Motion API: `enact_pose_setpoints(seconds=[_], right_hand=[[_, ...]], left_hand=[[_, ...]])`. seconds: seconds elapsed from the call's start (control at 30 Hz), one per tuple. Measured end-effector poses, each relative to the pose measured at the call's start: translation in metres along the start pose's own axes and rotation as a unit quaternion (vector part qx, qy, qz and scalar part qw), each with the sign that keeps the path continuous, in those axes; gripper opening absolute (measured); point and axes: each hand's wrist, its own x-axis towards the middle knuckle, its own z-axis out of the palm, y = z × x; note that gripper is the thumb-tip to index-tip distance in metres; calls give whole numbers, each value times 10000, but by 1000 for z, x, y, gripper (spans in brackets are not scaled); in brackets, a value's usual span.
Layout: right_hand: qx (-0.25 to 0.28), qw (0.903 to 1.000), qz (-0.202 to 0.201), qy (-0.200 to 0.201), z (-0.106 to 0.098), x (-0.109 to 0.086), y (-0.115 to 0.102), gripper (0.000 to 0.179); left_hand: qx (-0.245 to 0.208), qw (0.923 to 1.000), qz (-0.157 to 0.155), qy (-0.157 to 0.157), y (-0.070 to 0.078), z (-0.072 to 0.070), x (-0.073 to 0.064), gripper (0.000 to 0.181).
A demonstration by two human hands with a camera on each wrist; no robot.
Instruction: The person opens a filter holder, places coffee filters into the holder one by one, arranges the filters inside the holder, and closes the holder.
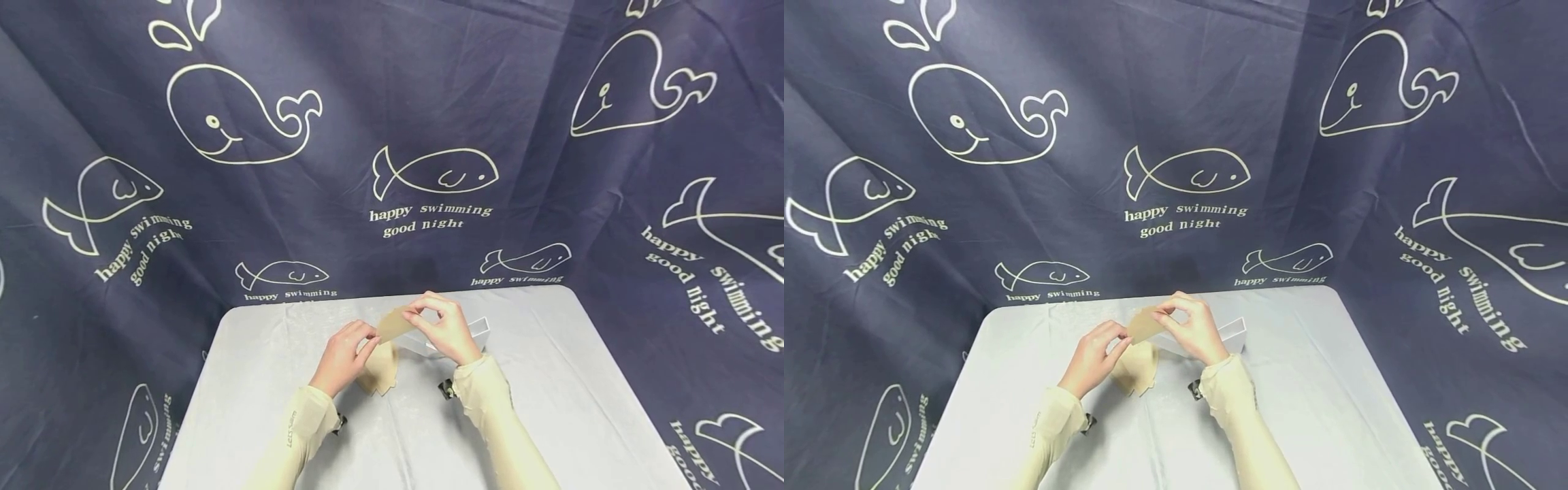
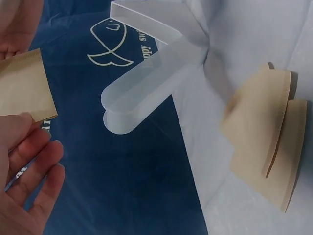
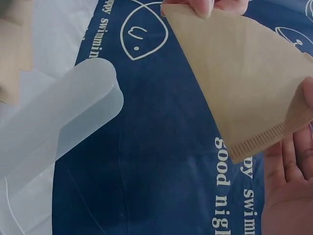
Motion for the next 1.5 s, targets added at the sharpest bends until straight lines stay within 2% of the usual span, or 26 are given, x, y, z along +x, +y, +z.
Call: enact_pose_setpoints(seconds=[0.13,0.3,0.5,0.67,0.8,0.93,1.17,1.27,1.4,1.5], right_hand=[[-75,9998,-122,-146,-5,0,-6,9],[-256,9992,-185,-243,0,-1,15,14],[-332,9989,-264,-185,3,-4,33,13],[-300,9995,-32,-105,5,-6,30,13],[59,9997,250,4,1,-5,11,7],[366,9989,285,60,-4,-3,-1,6],[434,9981,433,106,1,-9,31,8],[547,9975,427,93,0,-11,35,8],[750,9966,298,150,-8,-11,36,10],[823,9957,197,389,-21,-12,42,13]], left_hand=[[267,9992,207,-217,1,-3,4,5],[601,9964,445,-410,1,-8,8,6],[682,9955,399,-524,1,-8,8,6],[591,9968,330,-424,2,-7,6,6],[405,9984,316,-254,0,-5,4,5],[218,9992,306,-118,-1,-4,3,4],[120,9994,337,-44,-5,0,2,6],[116,9994,328,-23,-6,1,0,5],[66,9994,332,30,-6,2,0,4],[33,9994,331,50,-8,2,3,5]])
